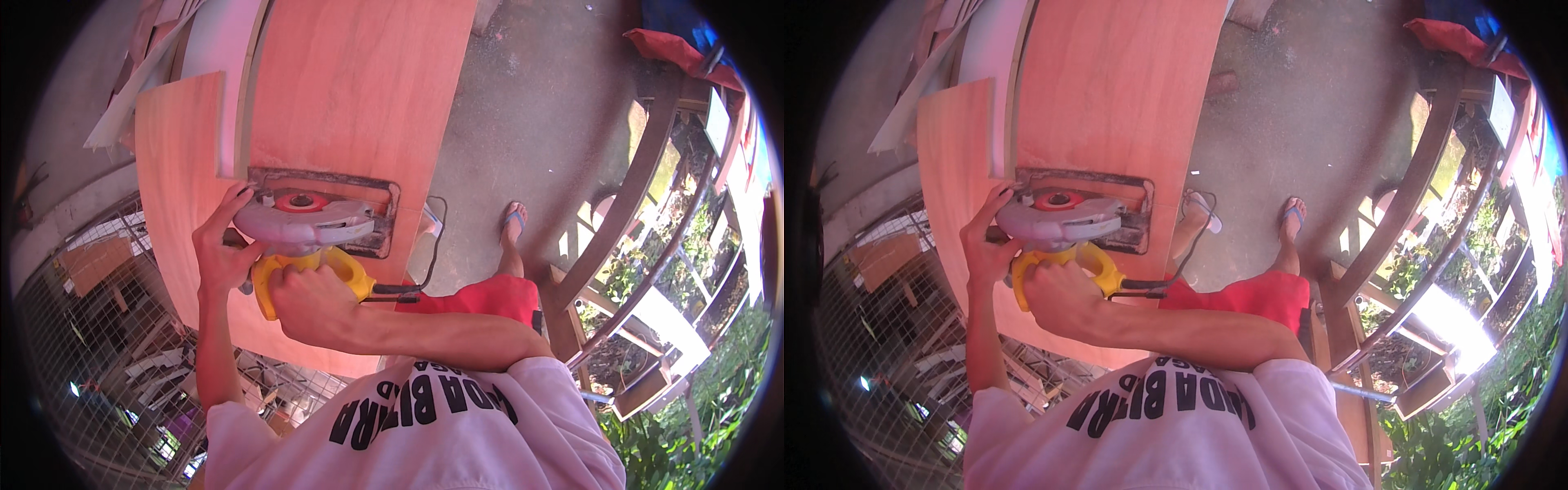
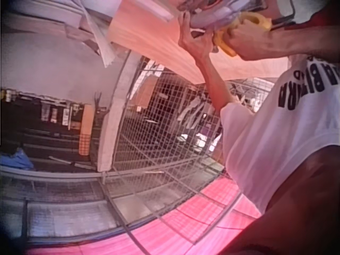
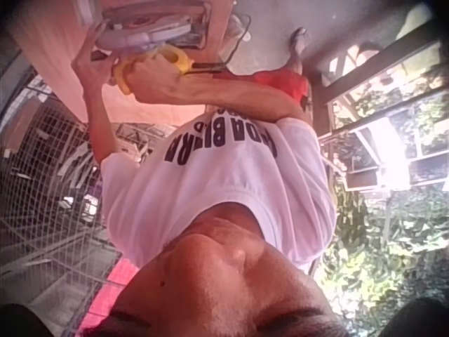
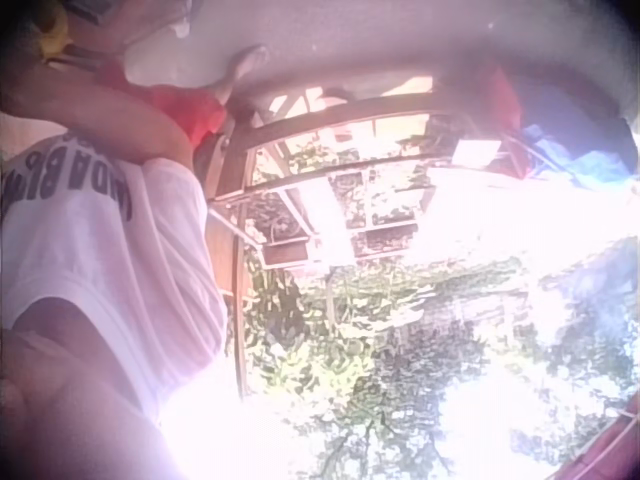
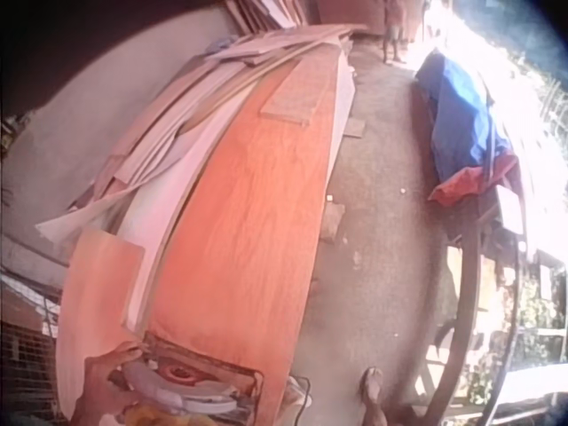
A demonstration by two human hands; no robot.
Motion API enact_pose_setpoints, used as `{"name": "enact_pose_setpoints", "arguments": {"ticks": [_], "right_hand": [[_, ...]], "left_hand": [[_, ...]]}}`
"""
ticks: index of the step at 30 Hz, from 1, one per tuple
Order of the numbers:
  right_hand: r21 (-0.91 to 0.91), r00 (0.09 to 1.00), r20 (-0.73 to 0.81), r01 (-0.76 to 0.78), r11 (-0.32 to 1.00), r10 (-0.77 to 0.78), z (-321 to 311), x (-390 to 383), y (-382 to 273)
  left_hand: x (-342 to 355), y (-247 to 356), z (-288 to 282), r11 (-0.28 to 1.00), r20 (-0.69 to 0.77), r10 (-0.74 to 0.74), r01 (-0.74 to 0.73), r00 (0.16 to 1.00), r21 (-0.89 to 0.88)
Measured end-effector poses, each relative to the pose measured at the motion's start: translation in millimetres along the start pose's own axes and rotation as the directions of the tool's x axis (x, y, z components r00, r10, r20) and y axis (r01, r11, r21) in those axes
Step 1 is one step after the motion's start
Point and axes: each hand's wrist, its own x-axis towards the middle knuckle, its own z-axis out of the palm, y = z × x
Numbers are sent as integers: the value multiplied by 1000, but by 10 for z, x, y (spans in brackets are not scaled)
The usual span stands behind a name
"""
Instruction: The person marks a line on a large pinkish board, retrieves a circular saw, and cuts the board along the marked line. After cutting, the person lifts and moves the cut piece of wood.
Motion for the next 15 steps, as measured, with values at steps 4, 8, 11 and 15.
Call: {"name": "enact_pose_setpoints", "arguments": {"ticks": [4,8,11,15], "right_hand": [[12,1000,5,19,1000,-19,-4,16,-8],[30,1000,9,15,999,-15,-4,54,-22],[36,1000,19,19,999,-20,-10,75,-24],[50,999,-6,40,998,-40,28,91,-28]], "left_hand": [[-4,-28,-13,1000,-11,24,-24,1000,5],[0,-53,-49,1000,1,-28,28,1000,-6],[5,-106,-56,1000,-5,-5,5,1000,-7],[-9,-132,-75,1000,-6,-10,10,1000,-23]]}}
